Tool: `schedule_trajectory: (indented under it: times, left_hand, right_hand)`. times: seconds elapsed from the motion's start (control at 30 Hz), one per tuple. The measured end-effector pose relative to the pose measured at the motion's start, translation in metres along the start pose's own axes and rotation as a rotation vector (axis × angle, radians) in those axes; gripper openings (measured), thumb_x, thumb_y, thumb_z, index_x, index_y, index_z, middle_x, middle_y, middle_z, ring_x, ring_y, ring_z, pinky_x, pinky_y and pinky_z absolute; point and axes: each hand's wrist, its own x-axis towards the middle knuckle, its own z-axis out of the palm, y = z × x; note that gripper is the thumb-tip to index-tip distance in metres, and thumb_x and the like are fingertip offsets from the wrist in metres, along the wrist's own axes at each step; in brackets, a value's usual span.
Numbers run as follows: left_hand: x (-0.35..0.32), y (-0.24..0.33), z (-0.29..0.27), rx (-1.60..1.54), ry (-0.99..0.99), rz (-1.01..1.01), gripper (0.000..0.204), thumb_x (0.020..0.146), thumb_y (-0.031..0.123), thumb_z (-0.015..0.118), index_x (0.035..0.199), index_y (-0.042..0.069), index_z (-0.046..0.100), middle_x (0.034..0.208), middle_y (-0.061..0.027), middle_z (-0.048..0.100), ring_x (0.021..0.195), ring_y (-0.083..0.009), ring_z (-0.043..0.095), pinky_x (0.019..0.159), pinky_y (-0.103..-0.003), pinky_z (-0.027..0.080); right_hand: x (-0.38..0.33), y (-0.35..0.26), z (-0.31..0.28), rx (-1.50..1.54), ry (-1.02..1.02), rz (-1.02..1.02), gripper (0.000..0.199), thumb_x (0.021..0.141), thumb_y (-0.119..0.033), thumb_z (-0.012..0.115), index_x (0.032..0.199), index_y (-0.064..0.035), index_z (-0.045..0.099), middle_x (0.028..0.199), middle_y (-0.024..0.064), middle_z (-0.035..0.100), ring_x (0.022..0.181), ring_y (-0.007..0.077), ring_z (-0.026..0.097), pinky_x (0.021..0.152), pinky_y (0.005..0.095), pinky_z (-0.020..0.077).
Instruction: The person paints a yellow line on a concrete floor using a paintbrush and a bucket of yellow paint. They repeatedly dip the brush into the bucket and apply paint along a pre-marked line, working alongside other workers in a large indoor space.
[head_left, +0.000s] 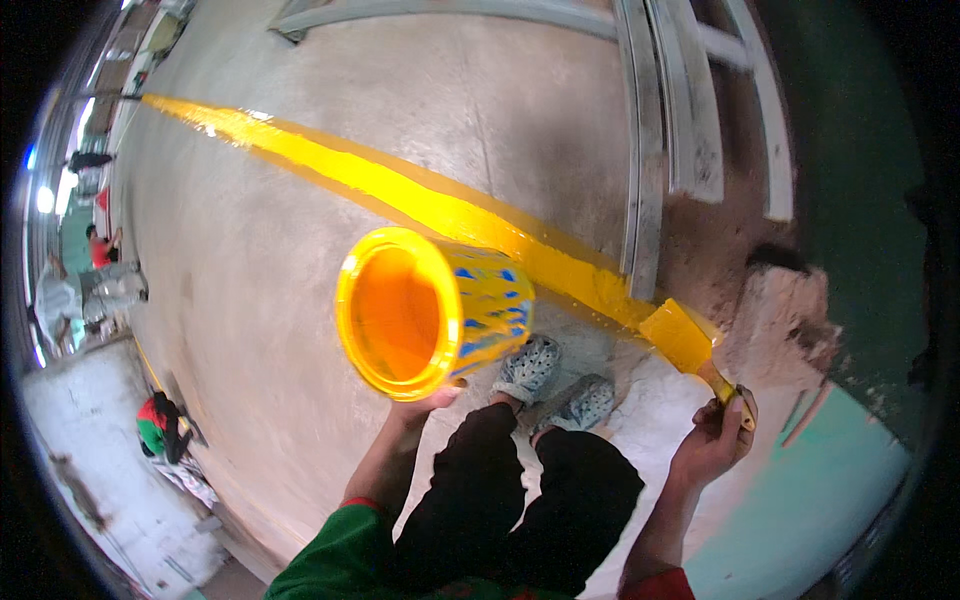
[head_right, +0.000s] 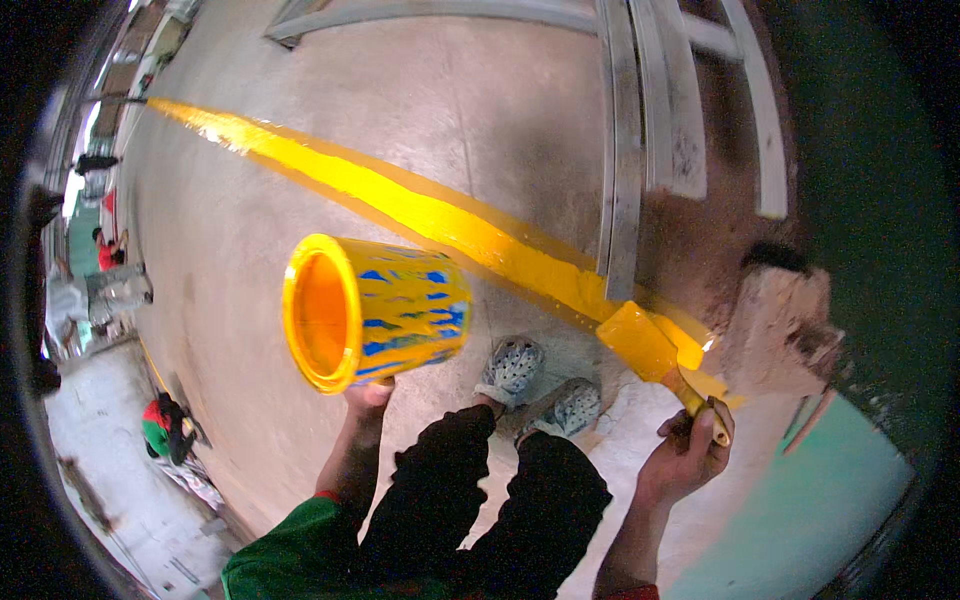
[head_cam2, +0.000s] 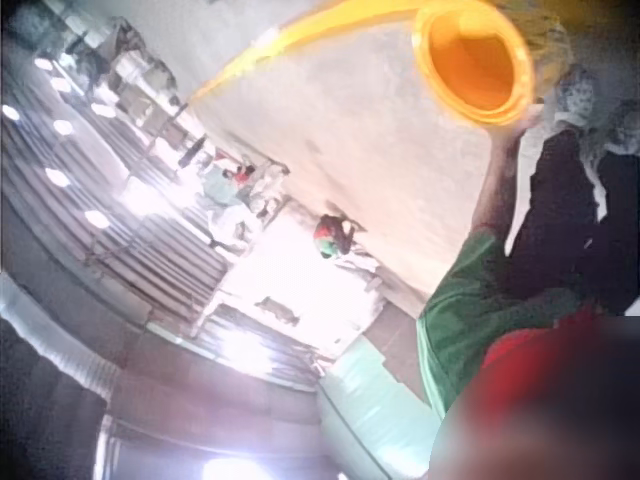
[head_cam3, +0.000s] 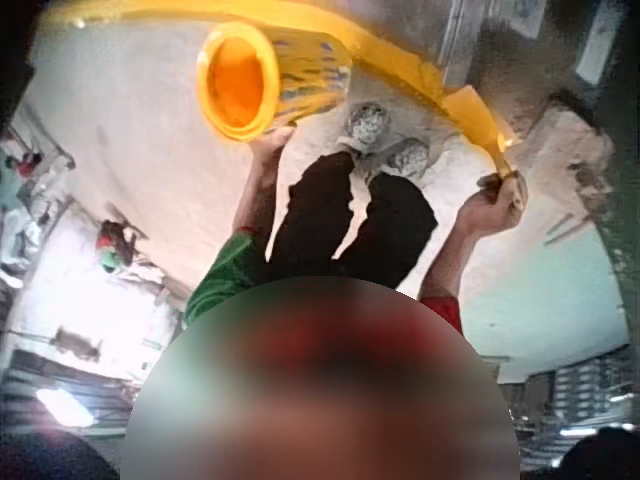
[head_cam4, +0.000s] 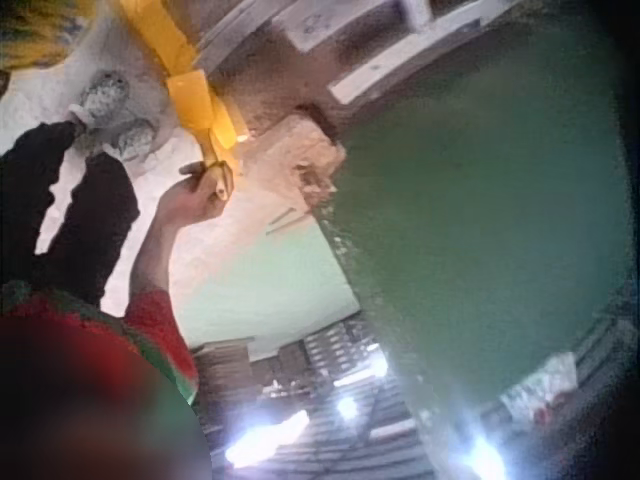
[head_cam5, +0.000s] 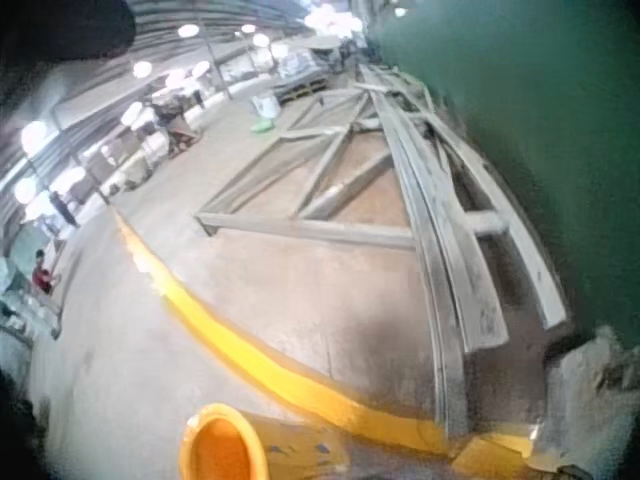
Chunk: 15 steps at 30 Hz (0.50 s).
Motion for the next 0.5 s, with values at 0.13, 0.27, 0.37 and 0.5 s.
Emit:
schedule_trajectory:
  times: [0.13,0.27,0.37,0.5]
  left_hand:
    - [-0.001,0.127,0.011,-0.204,-0.024,0.099,0.106,0.063,0.042,0.093,0.144,0.003,0.037,0.137,-0.0133,0.049,0.127,-0.0267,0.049,0.108,-0.042,0.040]
    - [-0.015,0.247,0.015,-0.282,-0.030,0.257,0.113,0.060,0.037,0.096,0.148,0.005,0.034,0.144,-0.0144,0.044,0.134,-0.0288,0.044,0.113,-0.044,0.035]
    - [-0.032,0.314,-0.001,-0.050,-0.004,0.368,0.128,0.052,0.039,0.100,0.150,0.004,0.026,0.148,-0.0184,0.038,0.140,-0.0336,0.036,0.117,-0.046,0.028]
    - [-0.065,0.400,-0.019,0.043,0.176,0.415,0.127,0.051,0.037,0.100,0.150,0.005,0.027,0.147,-0.0189,0.040,0.139,-0.0356,0.037,0.116,-0.048,0.028]
  right_hand:
    - [-0.036,-0.148,0.068,0.069,-0.041,0.004,0.026,0.100,-0.019,0.059,0.113,0.0042,0.059,0.082,0.0092,0.062,0.060,0.0121,0.053,0.051,0.0237,0.0421]
    - [-0.088,-0.283,0.103,-0.175,-0.282,-0.113,0.027,0.100,-0.018,0.059,0.117,0.0034,0.059,0.094,0.0109,0.063,0.073,0.0134,0.058,0.063,0.0249,0.0463]
    - [-0.133,-0.366,0.116,-0.158,-0.439,-0.266,0.029,0.100,-0.019,0.061,0.118,0.0031,0.061,0.100,0.0111,0.064,0.074,0.0139,0.059,0.063,0.0251,0.0471]
    - [-0.176,-0.470,0.131,-0.154,-0.592,-0.319,0.029,0.098,-0.017,0.061,0.117,0.0054,0.057,0.092,0.0111,0.061,0.066,0.0125,0.056,0.057,0.0236,0.0446]
